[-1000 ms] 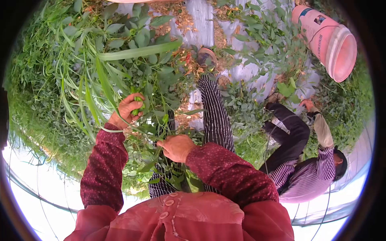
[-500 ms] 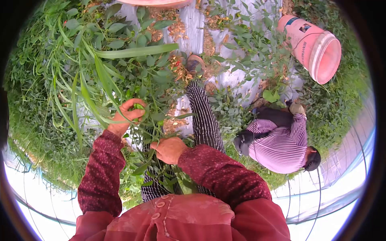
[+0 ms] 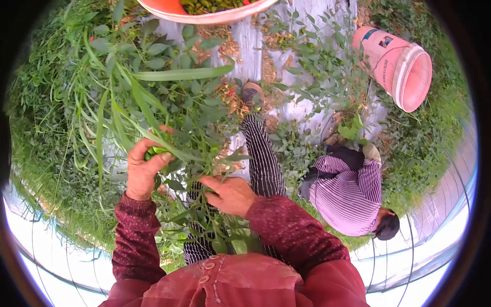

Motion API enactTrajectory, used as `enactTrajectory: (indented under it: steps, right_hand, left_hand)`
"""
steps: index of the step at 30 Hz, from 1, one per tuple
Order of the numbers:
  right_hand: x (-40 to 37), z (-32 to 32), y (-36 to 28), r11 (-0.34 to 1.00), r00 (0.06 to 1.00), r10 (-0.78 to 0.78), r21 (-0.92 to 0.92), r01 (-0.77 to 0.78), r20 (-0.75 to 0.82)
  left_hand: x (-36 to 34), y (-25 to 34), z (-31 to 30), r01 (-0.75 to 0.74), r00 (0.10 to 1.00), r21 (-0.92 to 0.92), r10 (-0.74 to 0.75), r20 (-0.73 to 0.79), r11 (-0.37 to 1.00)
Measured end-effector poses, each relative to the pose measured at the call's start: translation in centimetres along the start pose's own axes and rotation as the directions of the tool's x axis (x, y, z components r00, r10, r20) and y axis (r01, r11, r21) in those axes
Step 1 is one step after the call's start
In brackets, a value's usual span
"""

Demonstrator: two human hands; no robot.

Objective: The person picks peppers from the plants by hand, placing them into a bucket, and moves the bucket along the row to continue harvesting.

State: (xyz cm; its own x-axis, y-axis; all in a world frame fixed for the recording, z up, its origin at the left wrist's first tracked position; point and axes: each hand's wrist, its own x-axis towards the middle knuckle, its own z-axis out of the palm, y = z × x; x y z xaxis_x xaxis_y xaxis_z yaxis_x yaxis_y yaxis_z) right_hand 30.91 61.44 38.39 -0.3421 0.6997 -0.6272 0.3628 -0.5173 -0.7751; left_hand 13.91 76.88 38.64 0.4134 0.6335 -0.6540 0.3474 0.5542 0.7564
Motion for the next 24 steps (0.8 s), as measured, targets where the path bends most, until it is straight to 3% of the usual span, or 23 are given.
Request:
enactTrajectory:
  steps: [2, 3, 4, 5, 6, 7, 8, 10, 11, 14, 15, 17, 18, 20, 22, 23, 24]
  right_hand:
    - [0.5, -2.4, -0.6, 0.991, 0.992, -0.09, 0.089, 0.099, -0.091]
    - [0.9, -3.3, -0.7, 0.961, 0.962, -0.141, 0.201, 0.19, -0.234]
    - [1.1, -4.2, -0.8, 0.909, 0.911, -0.172, 0.297, 0.294, -0.374]
    - [0.9, -6.2, -1.9, 0.787, 0.961, 0.032, 0.6, 0.144, -0.273]
    - [0.7, -8.2, -3.0, 0.564, 0.975, 0.194, 0.825, -0.023, -0.106]
    - [1.0, -9.5, -2.9, 0.447, 0.979, 0.148, 0.893, 0.058, -0.138]
    - [1.4, -10.2, -3.2, 0.46, 0.979, 0.131, 0.884, 0.082, -0.159]
    - [2.6, -12.5, -3.9, 0.13, 0.948, 0.214, 0.969, 0.212, -0.236]
    - [3.2, -13.7, -4.3, 0.094, 0.939, 0.237, 0.968, 0.232, -0.248]
    - [5.5, -17.7, -6.6, 0.122, 0.915, 0.24, 0.945, 0.303, -0.325]
    - [6.3, -19.1, -7.3, 0.118, 0.925, 0.144, 0.934, 0.338, -0.352]
    - [8.0, -21.7, -9.8, 0.129, 0.893, 0.146, 0.904, 0.409, -0.425]
    - [9.2, -22.8, -10.7, 0.135, 0.858, 0.159, 0.872, 0.471, -0.488]
    - [11.6, -24.6, -10.3, 0.265, 0.862, 0.065, 0.841, 0.472, -0.503]
    - [12.5, -24.4, -9.2, 0.587, 0.759, 0.108, 0.657, 0.472, -0.642]
    - [12.6, -23.4, -9.6, 0.677, 0.65, 0.16, 0.562, 0.475, -0.743]
    - [12.1, -22.1, -8.6, 0.668, 0.666, 0.197, 0.596, 0.446, -0.72]
  left_hand:
    - [1.0, 3.2, 0.5, 0.073, 0.996, -0.468, -0.089, -0.012, 0.881]
    - [1.5, 3.3, 0.1, 0.05, 0.998, -0.549, -0.027, 0.05, 0.835]
    - [1.9, 3.8, 0.1, 0.032, 0.999, -0.544, -0.009, 0.045, 0.839]
    - [2.5, 4.4, 0.4, 0.052, 0.998, -0.64, -0.025, 0.051, 0.767]
    - [3.0, 5.0, 0.5, 0.071, 0.997, -0.727, -0.038, 0.061, 0.683]
    - [3.6, 5.0, 0.4, 0.081, 0.995, -0.736, -0.015, 0.096, 0.672]
    - [3.9, 5.8, 0.6, 0.064, 0.995, -0.733, 0.013, 0.099, 0.677]
    - [4.5, 7.8, 1.7, 0.096, 0.992, -0.684, -0.012, 0.126, 0.723]
    - [5.1, 8.9, 2.0, 0.063, 0.988, -0.69, 0.055, 0.147, 0.721]
    - [7.3, 13.3, 2.7, 0.019, 0.983, -0.741, 0.121, 0.135, 0.672]
    - [8.5, 15.3, 2.9, -0.032, 0.984, -0.72, 0.149, 0.1, 0.693]
    - [10.4, 19.5, 3.3, -0.098, 0.995, -0.484, 0.094, -0.034, 0.87]
    - [12.1, 20.2, 3.8, -0.173, 0.985, -0.383, 0.153, -0.082, 0.907]
    - [15.7, 20.5, 4.0, -0.289, 0.95, -0.172, 0.261, -0.17, 0.942]
    - [17.7, 18.7, 3.6, -0.366, 0.908, 0.059, 0.37, -0.199, 0.929]
    - [17.1, 18.0, 3.9, -0.415, 0.883, 0.054, 0.416, -0.215, 0.908]
    - [16.4, 17.0, 4.2, -0.455, 0.861, 0.052, 0.454, -0.228, 0.889]
